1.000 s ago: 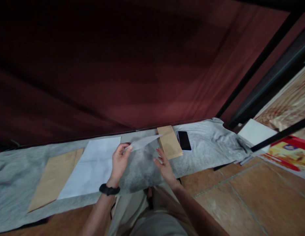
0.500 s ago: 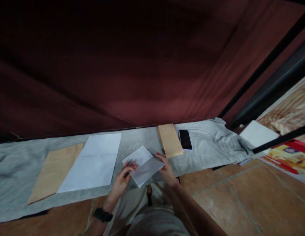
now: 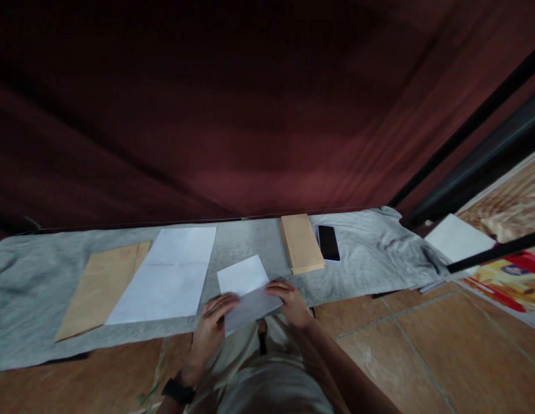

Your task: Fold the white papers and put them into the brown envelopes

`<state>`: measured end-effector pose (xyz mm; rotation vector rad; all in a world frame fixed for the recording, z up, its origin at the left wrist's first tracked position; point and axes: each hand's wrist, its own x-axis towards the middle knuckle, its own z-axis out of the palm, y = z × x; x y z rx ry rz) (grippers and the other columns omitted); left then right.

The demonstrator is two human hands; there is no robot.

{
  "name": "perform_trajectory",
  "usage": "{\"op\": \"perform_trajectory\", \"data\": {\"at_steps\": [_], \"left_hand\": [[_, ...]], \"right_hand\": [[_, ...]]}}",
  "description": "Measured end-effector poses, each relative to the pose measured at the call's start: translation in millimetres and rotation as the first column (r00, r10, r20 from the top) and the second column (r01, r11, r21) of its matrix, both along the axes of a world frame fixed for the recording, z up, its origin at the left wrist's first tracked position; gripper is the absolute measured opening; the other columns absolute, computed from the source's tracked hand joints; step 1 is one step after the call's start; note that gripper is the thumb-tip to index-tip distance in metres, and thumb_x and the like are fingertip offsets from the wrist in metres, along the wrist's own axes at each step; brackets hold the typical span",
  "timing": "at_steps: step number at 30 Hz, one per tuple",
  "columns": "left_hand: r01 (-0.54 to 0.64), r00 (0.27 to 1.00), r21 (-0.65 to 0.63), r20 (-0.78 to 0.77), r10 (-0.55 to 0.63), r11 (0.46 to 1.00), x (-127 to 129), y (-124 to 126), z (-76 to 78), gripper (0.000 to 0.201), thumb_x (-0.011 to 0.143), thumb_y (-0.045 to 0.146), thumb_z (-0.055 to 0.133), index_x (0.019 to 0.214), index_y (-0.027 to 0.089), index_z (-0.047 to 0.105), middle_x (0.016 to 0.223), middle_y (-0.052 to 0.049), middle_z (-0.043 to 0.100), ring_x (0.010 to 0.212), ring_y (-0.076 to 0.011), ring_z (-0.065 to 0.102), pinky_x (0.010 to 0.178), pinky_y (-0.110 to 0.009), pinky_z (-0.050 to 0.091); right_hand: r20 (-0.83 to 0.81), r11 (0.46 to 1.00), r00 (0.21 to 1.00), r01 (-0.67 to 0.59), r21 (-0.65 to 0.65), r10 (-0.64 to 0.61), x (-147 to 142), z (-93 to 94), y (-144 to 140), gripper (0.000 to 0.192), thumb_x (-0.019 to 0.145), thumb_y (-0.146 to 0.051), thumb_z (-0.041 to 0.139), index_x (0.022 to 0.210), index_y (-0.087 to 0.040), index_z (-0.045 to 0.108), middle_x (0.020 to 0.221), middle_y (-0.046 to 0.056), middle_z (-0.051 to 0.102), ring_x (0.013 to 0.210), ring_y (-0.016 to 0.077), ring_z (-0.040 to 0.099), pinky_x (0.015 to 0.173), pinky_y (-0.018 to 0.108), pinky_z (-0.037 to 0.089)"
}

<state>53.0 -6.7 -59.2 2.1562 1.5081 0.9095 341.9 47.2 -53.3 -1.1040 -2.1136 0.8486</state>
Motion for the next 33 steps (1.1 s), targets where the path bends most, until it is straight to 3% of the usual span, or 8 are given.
{"op": "perform_trajectory", "data": {"at_steps": [3, 7, 15, 21, 23, 26, 30, 33], "left_hand": [[0.088, 0.990, 0.020, -0.116, -0.085, 0.996, -2, -5, 2.2, 0.061, 0.076, 0.001, 0.045, 0.120, 0.031, 0.075, 0.132, -0.004, 0.073, 0.128, -0.0240, 0.064, 0.112, -0.051, 0.050], [0.173, 0.956, 0.001, -0.240, -0.168, 0.985, -6, -12, 5.8, 0.068, 0.078, 0.000, 0.044, 0.132, 0.033, 0.069, 0.145, -0.002, 0.064, 0.138, -0.0226, 0.057, 0.120, -0.053, 0.042], [0.113, 0.977, 0.011, -0.185, -0.109, 0.993, 3, 7, 3.2, 0.060, 0.087, 0.003, 0.040, 0.132, 0.030, 0.069, 0.143, -0.002, 0.066, 0.142, -0.0213, 0.053, 0.118, -0.051, 0.046], [0.140, 0.975, -0.007, -0.172, -0.139, 0.990, 1, -6, 4.3, 0.046, 0.092, 0.013, 0.051, 0.130, 0.032, 0.070, 0.145, -0.003, 0.065, 0.138, -0.0242, 0.057, 0.120, -0.053, 0.044], [0.092, 0.989, -0.006, -0.119, -0.092, 0.996, 3, -12, 6.0, 0.039, 0.096, 0.021, 0.054, 0.129, 0.032, 0.071, 0.142, -0.003, 0.067, 0.136, -0.0243, 0.059, 0.119, -0.052, 0.044], [-0.067, 0.998, -0.012, 0.006, 0.067, 0.998, 11, -14, 7.4, 0.027, 0.098, 0.036, 0.056, 0.115, 0.028, 0.075, 0.124, -0.006, 0.076, 0.121, -0.0250, 0.067, 0.110, -0.048, 0.052], [-0.295, 0.947, -0.068, 0.110, 0.301, 0.953, 24, -5, 7.7, 0.034, 0.098, 0.051, 0.053, 0.091, 0.025, 0.073, 0.096, -0.007, 0.077, 0.095, -0.0258, 0.073, 0.093, -0.043, 0.058], [-0.396, 0.904, -0.105, 0.129, 0.407, 0.912, 30, 5, 10.0, 0.038, 0.096, 0.054, 0.050, 0.089, 0.023, 0.070, 0.090, -0.008, 0.076, 0.087, -0.0260, 0.072, 0.084, -0.040, 0.058]], "right_hand": [[0.100, 0.996, 0.991, -0.090, 0.020, 0.087, 2, 4.4, -3, 0.043, 0.084, -0.007, 0.063, 0.117, -0.031, 0.078, 0.132, 0.002, 0.073, 0.123, 0.0243, 0.064, 0.110, 0.043, 0.046], [0.143, 0.992, 0.983, -0.120, 0.041, 0.113, 8, -0.2, -8, 0.044, 0.086, -0.008, 0.063, 0.118, -0.033, 0.078, 0.136, 0.000, 0.070, 0.132, 0.0246, 0.059, 0.116, 0.046, 0.041], [0.084, 0.996, 0.996, -0.013, 0.084, 0.006, 11, -1.3, -1, 0.061, 0.077, 0.005, 0.053, 0.124, -0.028, 0.075, 0.130, 0.003, 0.074, 0.126, 0.0239, 0.063, 0.113, 0.047, 0.044], [0.093, 0.999, 0.995, -0.023, 0.033, 0.020, 18, -2.9, -6, 0.043, 0.083, -0.003, 0.062, 0.114, -0.029, 0.078, 0.125, 0.003, 0.076, 0.118, 0.0244, 0.066, 0.108, 0.045, 0.047], [0.066, 0.999, 0.998, 0.013, 0.030, -0.015, 18, -5.5, -5, 0.031, 0.089, -0.010, 0.065, 0.111, -0.028, 0.078, 0.119, 0.004, 0.077, 0.114, 0.0243, 0.068, 0.104, 0.043, 0.049], [0.066, 0.992, 0.990, 0.123, 0.020, -0.124, 11, -8.4, 1, 0.015, 0.097, -0.023, 0.063, 0.105, -0.025, 0.075, 0.108, 0.006, 0.077, 0.104, 0.0253, 0.069, 0.098, 0.041, 0.051], [0.186, 0.959, 0.943, 0.283, 0.000, -0.278, -8, -10.0, 15, 0.015, 0.101, -0.027, 0.057, 0.094, -0.024, 0.071, 0.094, 0.007, 0.075, 0.091, 0.0261, 0.069, 0.086, 0.036, 0.052], [0.220, 0.930, 0.907, 0.367, 0.001, -0.358, -23, -9.2, 23, 0.014, 0.100, -0.025, 0.057, 0.105, -0.025, 0.070, 0.094, 0.006, 0.076, 0.090, 0.0254, 0.070, 0.085, 0.035, 0.052]]}}
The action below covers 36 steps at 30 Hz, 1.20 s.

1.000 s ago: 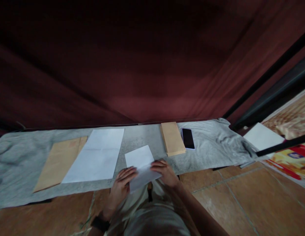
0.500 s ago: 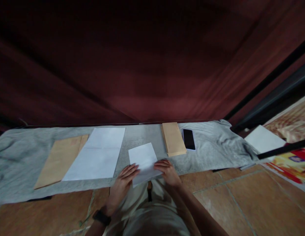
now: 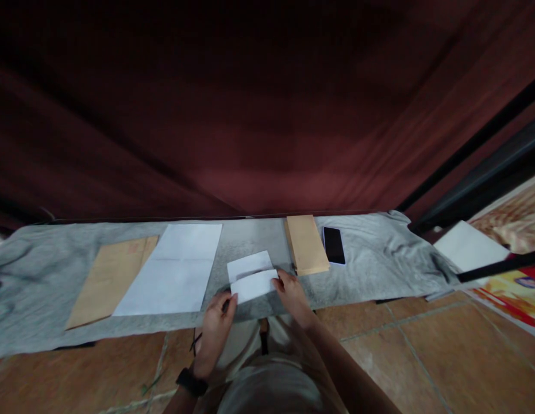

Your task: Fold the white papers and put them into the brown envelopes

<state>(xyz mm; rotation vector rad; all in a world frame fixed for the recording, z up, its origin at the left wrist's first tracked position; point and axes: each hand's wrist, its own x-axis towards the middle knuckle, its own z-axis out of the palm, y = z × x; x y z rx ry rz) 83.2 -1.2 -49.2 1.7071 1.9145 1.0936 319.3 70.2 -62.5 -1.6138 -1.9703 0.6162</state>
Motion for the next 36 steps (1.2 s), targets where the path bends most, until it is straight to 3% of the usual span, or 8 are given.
{"op": "perform_trajectory", "data": {"at_steps": [5, 15, 22, 28, 36], "left_hand": [[-0.094, 0.987, -0.103, -0.140, 0.079, 0.990, 4, 16, 6.3, 0.035, 0.096, 0.046, 0.045, 0.084, 0.021, 0.067, 0.088, -0.010, 0.074, 0.085, -0.0271, 0.071, 0.080, -0.039, 0.055], [-0.245, 0.908, -0.402, -0.414, 0.063, 0.882, 14, 37, 35.4, 0.037, 0.102, 0.038, 0.041, 0.105, 0.018, 0.072, 0.092, -0.013, 0.079, 0.077, -0.0241, 0.072, 0.067, -0.031, 0.046], [-0.302, 0.869, -0.423, -0.490, 0.065, 0.854, 20, 47, 47.4, 0.038, 0.104, 0.038, 0.039, 0.112, 0.017, 0.070, 0.093, -0.014, 0.080, 0.080, -0.0253, 0.075, 0.066, -0.030, 0.045], [-0.327, 0.842, -0.386, -0.533, 0.081, 0.863, 18, 55, 42.7, 0.040, 0.104, 0.039, 0.037, 0.114, 0.016, 0.069, 0.089, -0.014, 0.078, 0.078, -0.0248, 0.074, 0.066, -0.029, 0.047], [-0.340, 0.814, -0.376, -0.577, 0.068, 0.862, 20, 58, 35.3, 0.041, 0.106, 0.037, 0.034, 0.116, 0.015, 0.068, 0.087, -0.013, 0.076, 0.082, -0.0249, 0.074, 0.068, -0.030, 0.047]], "right_hand": [[0.035, 0.998, 0.998, 0.060, 0.018, -0.061, -15, 4.8, 10, 0.027, 0.099, -0.026, 0.057, 0.125, -0.024, 0.065, 0.097, 0.007, 0.078, 0.092, 0.0252, 0.073, 0.089, 0.035, 0.050], [0.119, 0.988, 0.983, 0.127, 0.086, -0.137, -33, 0.5, 29, 0.024, 0.100, -0.027, 0.057, 0.122, -0.024, 0.066, 0.095, 0.013, 0.077, 0.094, 0.0292, 0.073, 0.096, 0.042, 0.048], [0.213, 0.982, 0.966, 0.121, 0.144, -0.150, -38, -1.8, 40, 0.024, 0.101, -0.027, 0.056, 0.123, -0.022, 0.064, 0.104, 0.014, 0.075, 0.099, 0.0292, 0.069, 0.096, 0.044, 0.048], [0.284, 0.981, 0.949, 0.086, 0.174, -0.134, -44, 1.8, 50, 0.021, 0.103, -0.027, 0.054, 0.119, -0.020, 0.066, 0.105, 0.014, 0.074, 0.098, 0.0295, 0.067, 0.092, 0.044, 0.048], [0.316, 0.984, 0.941, 0.073, 0.164, -0.123, -47, 8.7, 47, 0.028, 0.104, -0.023, 0.052, 0.127, -0.014, 0.065, 0.119, 0.018, 0.070, 0.109, 0.0312, 0.063, 0.097, 0.046, 0.048]]}}
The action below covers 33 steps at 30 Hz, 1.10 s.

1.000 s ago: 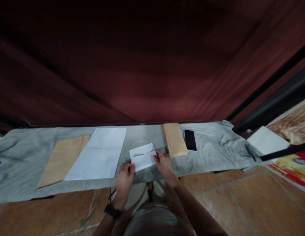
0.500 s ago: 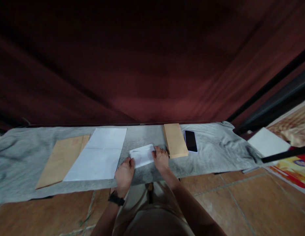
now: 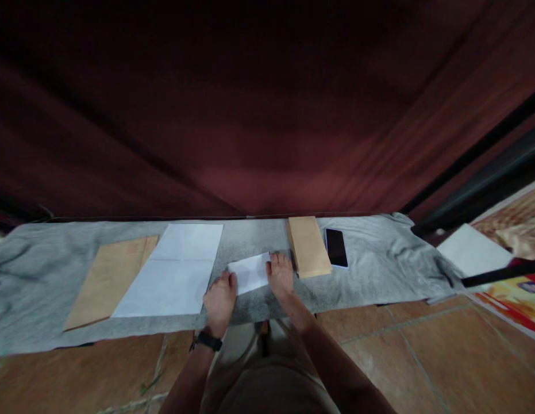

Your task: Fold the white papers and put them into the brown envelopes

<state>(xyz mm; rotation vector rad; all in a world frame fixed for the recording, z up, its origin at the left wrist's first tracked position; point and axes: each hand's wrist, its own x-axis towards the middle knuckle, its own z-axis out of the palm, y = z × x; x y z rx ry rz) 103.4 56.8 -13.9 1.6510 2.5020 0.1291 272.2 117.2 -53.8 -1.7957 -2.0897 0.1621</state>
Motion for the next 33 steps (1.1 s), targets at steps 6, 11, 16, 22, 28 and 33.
{"op": "perform_trajectory", "data": {"at_steps": [6, 11, 16, 22, 28, 33], "left_hand": [[0.017, 1.000, -0.002, 0.014, -0.017, 1.000, 0, 1, 1.6, 0.042, 0.107, 0.035, 0.033, 0.119, 0.014, 0.067, 0.089, -0.015, 0.077, 0.085, -0.0267, 0.074, 0.069, -0.032, 0.048], [0.024, 0.999, -0.021, 0.035, -0.024, 0.999, 0, 2, 4.2, 0.042, 0.107, 0.034, 0.033, 0.121, 0.013, 0.066, 0.093, -0.015, 0.077, 0.087, -0.0288, 0.075, 0.068, -0.034, 0.049], [0.000, 1.000, -0.013, 0.020, 0.000, 1.000, 0, 2, 3.2, 0.039, 0.106, 0.035, 0.036, 0.115, 0.014, 0.067, 0.086, -0.013, 0.076, 0.080, -0.0275, 0.074, 0.066, -0.033, 0.049], [0.144, 0.987, 0.266, -0.105, -0.119, 0.953, 3, 2, -10.9, 0.038, 0.103, 0.029, 0.035, 0.114, 0.010, 0.066, 0.106, -0.018, 0.072, 0.103, -0.0307, 0.068, 0.090, -0.043, 0.052], [0.397, 0.913, 0.406, -0.081, -0.400, 0.823, 22, 3, -48.6, 0.049, 0.105, 0.032, 0.033, 0.141, 0.010, 0.057, 0.150, -0.018, 0.057, 0.141, -0.0282, 0.052, 0.115, -0.046, 0.043], [0.328, 0.941, 0.405, -0.060, -0.333, 0.854, 25, -3, -65.8, 0.059, 0.105, 0.040, 0.033, 0.151, 0.007, 0.048, 0.159, -0.022, 0.046, 0.152, -0.0332, 0.038, 0.122, -0.055, 0.035]], "right_hand": [[-0.043, 0.977, 0.980, -0.188, 0.100, 0.193, -9, -3.6, -17, 0.035, 0.105, -0.023, 0.050, 0.137, -0.014, 0.061, 0.144, 0.014, 0.062, 0.131, 0.0267, 0.056, 0.110, 0.042, 0.045], [-0.052, 0.950, 0.954, -0.287, 0.120, 0.295, -12, -18.2, -27, 0.044, 0.106, -0.029, 0.050, 0.146, -0.011, 0.056, 0.155, 0.014, 0.053, 0.145, 0.0252, 0.047, 0.122, 0.044, 0.035], [-0.020, 0.948, 0.956, -0.287, 0.137, 0.292, -11, -28.0, -31, 0.048, 0.107, -0.033, 0.050, 0.150, -0.012, 0.052, 0.159, 0.014, 0.048, 0.149, 0.0252, 0.042, 0.124, 0.045, 0.032], [0.006, 0.947, 0.958, -0.286, 0.148, 0.288, -12, -31.6, -32, 0.051, 0.107, -0.034, 0.050, 0.153, -0.012, 0.049, 0.162, 0.014, 0.043, 0.152, 0.0263, 0.038, 0.125, 0.047, 0.031], [0.011, 0.944, 0.955, -0.296, 0.147, 0.297, -12, -35.1, -31, 0.050, 0.106, -0.026, 0.047, 0.154, -0.013, 0.047, 0.163, 0.013, 0.041, 0.153, 0.0260, 0.036, 0.125, 0.048, 0.030], [0.014, 0.935, 0.947, -0.318, 0.158, 0.320, -10, -38.1, -30, 0.050, 0.105, -0.025, 0.048, 0.153, -0.011, 0.048, 0.162, 0.013, 0.043, 0.152, 0.0252, 0.037, 0.126, 0.046, 0.029]]}}
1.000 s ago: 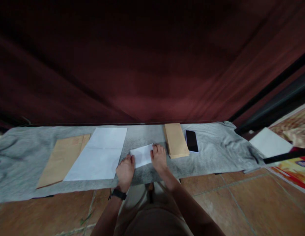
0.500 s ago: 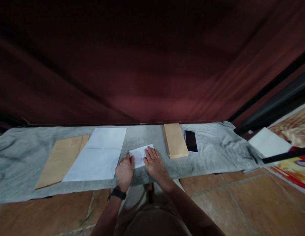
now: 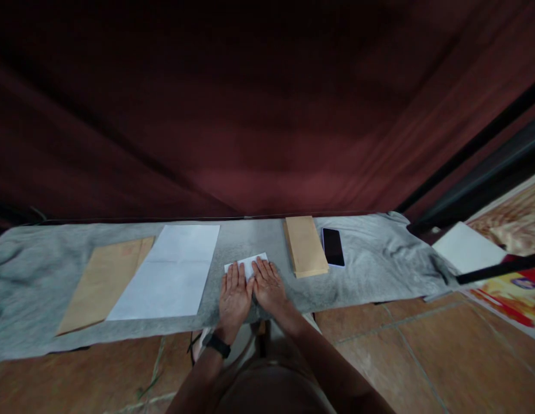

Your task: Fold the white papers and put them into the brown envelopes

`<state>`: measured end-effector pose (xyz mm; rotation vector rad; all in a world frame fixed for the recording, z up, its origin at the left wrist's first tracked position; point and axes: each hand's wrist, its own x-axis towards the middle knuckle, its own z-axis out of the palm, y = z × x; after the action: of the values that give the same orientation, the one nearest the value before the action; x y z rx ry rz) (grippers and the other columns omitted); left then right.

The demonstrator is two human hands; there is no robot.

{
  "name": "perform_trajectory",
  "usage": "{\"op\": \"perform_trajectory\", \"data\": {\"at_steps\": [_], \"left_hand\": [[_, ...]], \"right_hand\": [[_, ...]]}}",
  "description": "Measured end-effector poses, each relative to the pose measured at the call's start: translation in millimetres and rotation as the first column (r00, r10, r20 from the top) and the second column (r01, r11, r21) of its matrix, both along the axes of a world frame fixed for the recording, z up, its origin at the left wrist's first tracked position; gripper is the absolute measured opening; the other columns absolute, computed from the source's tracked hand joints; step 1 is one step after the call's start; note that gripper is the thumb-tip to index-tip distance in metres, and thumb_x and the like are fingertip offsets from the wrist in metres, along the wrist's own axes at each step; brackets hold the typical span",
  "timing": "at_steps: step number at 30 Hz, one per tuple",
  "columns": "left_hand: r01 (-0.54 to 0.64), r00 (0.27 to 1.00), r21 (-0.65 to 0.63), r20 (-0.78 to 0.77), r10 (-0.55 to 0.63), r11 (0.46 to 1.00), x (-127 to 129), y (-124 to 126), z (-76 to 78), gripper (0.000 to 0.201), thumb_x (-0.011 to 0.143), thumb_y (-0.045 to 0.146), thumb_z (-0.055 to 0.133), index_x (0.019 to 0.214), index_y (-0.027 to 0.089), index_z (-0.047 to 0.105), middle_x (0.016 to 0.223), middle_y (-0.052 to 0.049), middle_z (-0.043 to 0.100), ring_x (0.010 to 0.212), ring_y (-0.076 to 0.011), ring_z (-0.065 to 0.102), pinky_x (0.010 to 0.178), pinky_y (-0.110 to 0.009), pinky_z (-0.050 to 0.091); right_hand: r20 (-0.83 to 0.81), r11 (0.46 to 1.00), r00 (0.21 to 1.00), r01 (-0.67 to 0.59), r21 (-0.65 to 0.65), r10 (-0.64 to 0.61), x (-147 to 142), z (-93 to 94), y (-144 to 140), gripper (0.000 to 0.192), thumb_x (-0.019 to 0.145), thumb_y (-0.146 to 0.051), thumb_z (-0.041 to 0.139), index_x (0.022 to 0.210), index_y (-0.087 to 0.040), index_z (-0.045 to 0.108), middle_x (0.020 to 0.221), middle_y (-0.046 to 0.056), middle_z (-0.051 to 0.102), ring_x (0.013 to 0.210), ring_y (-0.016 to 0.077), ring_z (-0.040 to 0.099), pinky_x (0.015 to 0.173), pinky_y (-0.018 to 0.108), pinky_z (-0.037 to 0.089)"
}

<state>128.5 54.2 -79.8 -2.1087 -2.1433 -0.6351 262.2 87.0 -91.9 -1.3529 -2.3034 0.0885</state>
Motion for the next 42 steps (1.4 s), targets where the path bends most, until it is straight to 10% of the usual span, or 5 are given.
{"op": "perform_trajectory", "data": {"at_steps": [19, 27, 42], "left_hand": [[-0.125, 0.992, 0.053, 0.036, 0.123, 0.991, -14, -15, 2.6, 0.062, 0.103, 0.033, 0.033, 0.158, 0.003, 0.035, 0.158, -0.027, 0.044, 0.150, -0.0347, 0.040, 0.121, -0.059, 0.036], [-0.125, 0.992, -0.019, -0.015, 0.124, 0.992, -16, -15, 6.1, 0.060, 0.100, 0.026, 0.034, 0.153, 0.000, 0.042, 0.159, -0.027, 0.043, 0.151, -0.0349, 0.039, 0.121, -0.058, 0.035], [-0.135, 0.991, 0.030, -0.003, 0.135, 0.990, -17, -16, 3.6, 0.061, 0.103, 0.032, 0.030, 0.154, 0.000, 0.040, 0.158, -0.027, 0.045, 0.149, -0.0354, 0.042, 0.121, -0.057, 0.035]], "right_hand": [[0.059, 0.972, 0.977, 0.212, -0.103, -0.207, 14, 9.4, 12, 0.055, 0.107, -0.027, 0.040, 0.159, -0.010, 0.038, 0.163, 0.015, 0.040, 0.153, 0.0261, 0.036, 0.127, 0.048, 0.025], [0.016, 0.983, 0.993, -0.116, -0.144, 0.120, -28, 20.4, 12, 0.047, 0.109, -0.036, 0.042, 0.151, -0.017, 0.052, 0.162, 0.008, 0.044, 0.150, 0.0218, 0.041, 0.127, 0.042, 0.028], [0.029, 0.991, 0.994, 0.108, -0.082, -0.106, 6, 3.2, 23, 0.057, 0.108, -0.039, 0.046, 0.157, -0.010, 0.042, 0.162, 0.015, 0.041, 0.151, 0.0261, 0.039, 0.127, 0.046, 0.025]]}}
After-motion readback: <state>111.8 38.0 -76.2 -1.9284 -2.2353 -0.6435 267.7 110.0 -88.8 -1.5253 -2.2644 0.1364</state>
